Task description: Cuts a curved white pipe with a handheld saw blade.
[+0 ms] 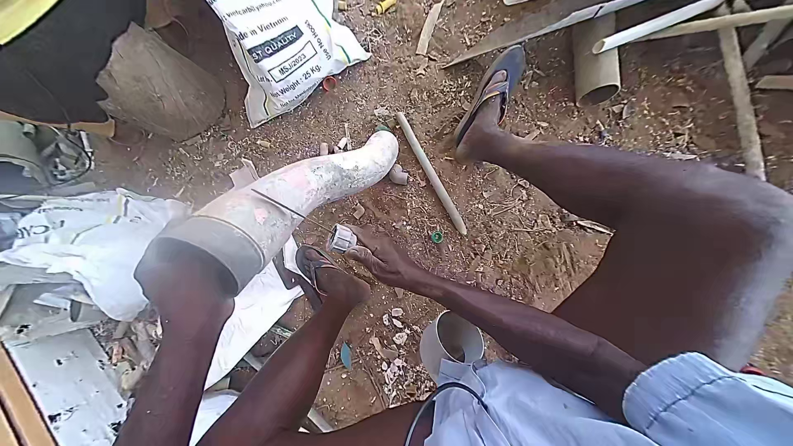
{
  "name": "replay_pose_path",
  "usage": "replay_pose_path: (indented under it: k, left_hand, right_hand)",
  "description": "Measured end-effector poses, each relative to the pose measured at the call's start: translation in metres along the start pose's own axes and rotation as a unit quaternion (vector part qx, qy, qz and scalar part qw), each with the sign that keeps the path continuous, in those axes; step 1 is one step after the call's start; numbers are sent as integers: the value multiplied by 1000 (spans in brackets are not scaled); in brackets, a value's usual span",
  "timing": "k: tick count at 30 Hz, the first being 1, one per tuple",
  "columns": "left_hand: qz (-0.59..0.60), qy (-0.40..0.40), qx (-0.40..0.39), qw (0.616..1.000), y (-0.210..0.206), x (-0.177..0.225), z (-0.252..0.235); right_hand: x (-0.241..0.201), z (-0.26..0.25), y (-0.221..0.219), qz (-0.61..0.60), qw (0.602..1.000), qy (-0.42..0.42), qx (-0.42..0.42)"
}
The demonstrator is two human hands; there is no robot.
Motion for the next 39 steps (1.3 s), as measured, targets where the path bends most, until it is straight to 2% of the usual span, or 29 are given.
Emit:
replay_pose_path:
  k: [2, 3, 7, 9, 11, 13, 15, 17, 20, 22, 23, 25, 27, 30, 32, 36, 39]
  left_hand:
    - [43, -56, -89, 994, 33, -44, -50]
    - [42, -64, -95, 992, 38, -51, -55]
    - [17, -51, -43, 998, 41, -54, -49]
    - [0, -43, -28, 999, 48, -62, -53]
    - [-18, -24, -9, 999, 50, -67, -56]
    - [-40, -6, 7, 999, 42, -58, -49]
    - [-31, -30, -1, 999, 45, -56, -50]
    - [15, -53, -26, 998, 42, -49, -49]
    - [22, -63, -34, 997, 41, -52, -43]
    - [-15, -58, -30, 998, 42, -57, -42]
    - [-34, -44, -23, 998, 41, -56, -37]
    - [-42, -16, -27, 999, 40, -56, -32]
    - [-8, -37, -35, 999, 48, -66, -53]
    - [20, -40, -29, 999, 49, -67, -54]
    - [22, -33, -16, 999, 47, -63, -53]
    - [21, -33, -23, 999, 42, -60, -46]
    - [22, -29, -26, 999, 43, -60, -43]
  right_hand:
    - [-10, -10, -8, 28, 1000, 1, 7]
    - [-4, -12, -10, 53, 998, -6, 13]
    - [77, -12, 13, 119, 989, -90, 20]
    - [99, -12, 28, 126, 984, -124, 10]
    - [88, -8, 32, 130, 985, -114, -1]
    - [50, -2, 25, 107, 992, -72, -2]
    - [6, 1, 8, 69, 997, -20, -10]
    - [-12, -4, -8, 41, 999, -5, -22]
    - [32, -14, -2, 60, 996, -73, 4]
    - [71, -26, 17, 105, 991, -81, 14]
    - [76, -28, 24, 114, 990, -82, 4]
    - [64, -29, 31, 105, 990, -90, -13]
    - [29, -25, 28, 74, 996, -57, 2]
    - [-25, -1, 8, 10, 1000, -8, 11]
    - [-40, 4, -6, -4, 1000, 3, -1]
    - [-25, 4, -20, 13, 999, 12, -27]
    - [9, 20, -19, 17, 997, -64, -24]
Point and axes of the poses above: each hand's wrist, its own z-axis away from the middle knuckle, its own y-axis out of the back of the hand, x = y × z, the point moved 6 cm from there along -z, towards the middle knuckle, and after that the axes turned 12 degrees about z, right-handed, at the moved point
